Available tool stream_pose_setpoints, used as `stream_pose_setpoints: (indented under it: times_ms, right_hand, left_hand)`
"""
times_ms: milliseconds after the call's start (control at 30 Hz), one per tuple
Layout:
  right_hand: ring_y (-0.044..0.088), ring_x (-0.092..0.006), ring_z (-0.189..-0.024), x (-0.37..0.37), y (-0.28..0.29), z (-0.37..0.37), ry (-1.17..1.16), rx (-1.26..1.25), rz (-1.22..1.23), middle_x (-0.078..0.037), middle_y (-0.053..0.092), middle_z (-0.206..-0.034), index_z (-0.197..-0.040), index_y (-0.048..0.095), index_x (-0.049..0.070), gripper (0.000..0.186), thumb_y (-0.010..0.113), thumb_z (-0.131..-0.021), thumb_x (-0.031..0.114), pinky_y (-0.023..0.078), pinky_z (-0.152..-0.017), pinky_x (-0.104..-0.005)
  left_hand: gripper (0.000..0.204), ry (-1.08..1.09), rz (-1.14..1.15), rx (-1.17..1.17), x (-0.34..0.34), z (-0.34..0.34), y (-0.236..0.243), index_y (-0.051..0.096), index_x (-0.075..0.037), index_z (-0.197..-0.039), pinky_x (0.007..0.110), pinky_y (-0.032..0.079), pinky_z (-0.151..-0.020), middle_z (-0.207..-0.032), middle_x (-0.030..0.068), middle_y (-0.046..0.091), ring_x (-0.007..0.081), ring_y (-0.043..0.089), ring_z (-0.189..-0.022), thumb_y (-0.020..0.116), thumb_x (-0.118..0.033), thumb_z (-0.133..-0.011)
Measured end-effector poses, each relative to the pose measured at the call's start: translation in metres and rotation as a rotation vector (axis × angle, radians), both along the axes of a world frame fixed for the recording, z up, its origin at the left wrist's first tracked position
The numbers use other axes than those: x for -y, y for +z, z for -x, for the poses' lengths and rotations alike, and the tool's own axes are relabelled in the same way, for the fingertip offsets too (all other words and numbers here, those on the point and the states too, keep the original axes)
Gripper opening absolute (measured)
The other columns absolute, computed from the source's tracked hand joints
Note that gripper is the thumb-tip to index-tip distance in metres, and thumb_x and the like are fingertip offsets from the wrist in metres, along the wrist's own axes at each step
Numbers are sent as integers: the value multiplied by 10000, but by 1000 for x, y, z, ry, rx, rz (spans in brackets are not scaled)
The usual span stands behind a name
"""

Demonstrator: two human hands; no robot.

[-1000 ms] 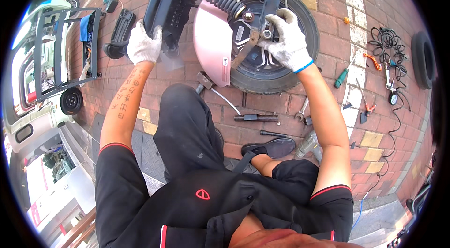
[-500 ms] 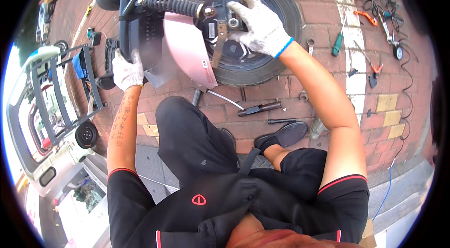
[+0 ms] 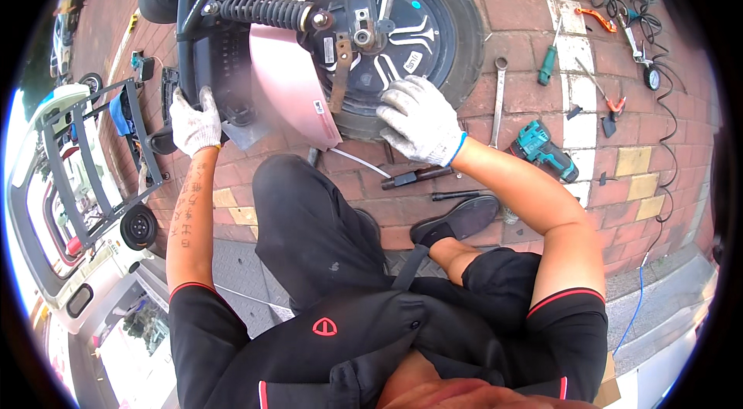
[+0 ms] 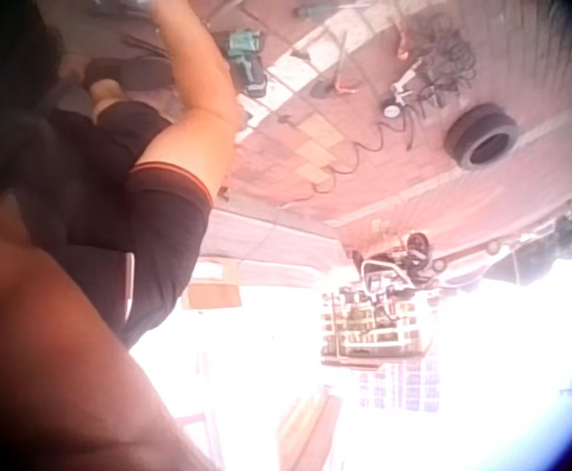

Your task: The person uses a power drill and a hammer to work on the front wheel assembly of a pink scooter. They remove a bolt, reposition the wheel, and then use the hammer to tap a component into place before securing it with the drill.

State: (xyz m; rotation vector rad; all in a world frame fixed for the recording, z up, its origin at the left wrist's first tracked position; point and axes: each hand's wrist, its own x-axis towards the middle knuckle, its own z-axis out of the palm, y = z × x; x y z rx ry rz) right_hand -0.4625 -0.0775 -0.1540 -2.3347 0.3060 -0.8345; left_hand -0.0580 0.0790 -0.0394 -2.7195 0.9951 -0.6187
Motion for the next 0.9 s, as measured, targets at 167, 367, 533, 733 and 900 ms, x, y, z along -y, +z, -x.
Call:
stream_pose_setpoints:
  times_ms: [167, 367, 533, 733, 900]
  right_hand:
    - [628, -345, -1146, 4, -14, 6, 62, 30, 126, -136, 645, -1118, -940, 664, 58, 277, 757, -733, 217, 497, -1028, -519]
    - [652, -324, -1008, 10, -22, 11, 151, 56, 196, -115, 641, -961, -871, 652, 62, 205, 720, -737, 202, 531, -929, -483]
    - [651, -322, -1034, 47, -28, 35, 87, 41, 193, -104, 641, -1011, -892, 651, 100, 255, 795, -726, 228, 532, -961, -486]
    - [582, -363, -1246, 54, -31, 49, -442, -94, 155, -162, 639, -1264, -1234, 652, 75, 586, 842, -735, 319, 435, -1126, -542]
    - [493, -399, -1379, 44, -60, 42, -988, -284, -964, -234, 533, -1482, -1507, 451, -55, 912, 637, -942, 635, 383, -1170, -427]
  left_hand:
    - [719, -6, 7, 10, -4, -5, -5, 550, -46, -1441, 470, 531, -976, -1296, 213, 652, 374, 670, -1153, 623, -568, -951]
    - [734, -8, 12, -9, -2, -2, -2, 548, -41, -1444, 476, 526, -985, -1302, 222, 650, 381, 666, -1161, 615, -580, -950]
    - [720, -6, 11, -1, -3, -4, -1, 563, -49, -1431, 479, 536, -955, -1255, 207, 663, 371, 676, -1130, 620, -577, -946]
    - [729, 20, -13, 3, -6, -1, 2, 561, -62, -1440, 474, 540, -946, -1249, 195, 665, 360, 678, -1127, 612, -591, -941]
    - [718, -5, 16, -16, -1, -1, 2, 568, -70, -1427, 477, 540, -942, -1240, 192, 668, 362, 679, -1125, 629, -585, -931]
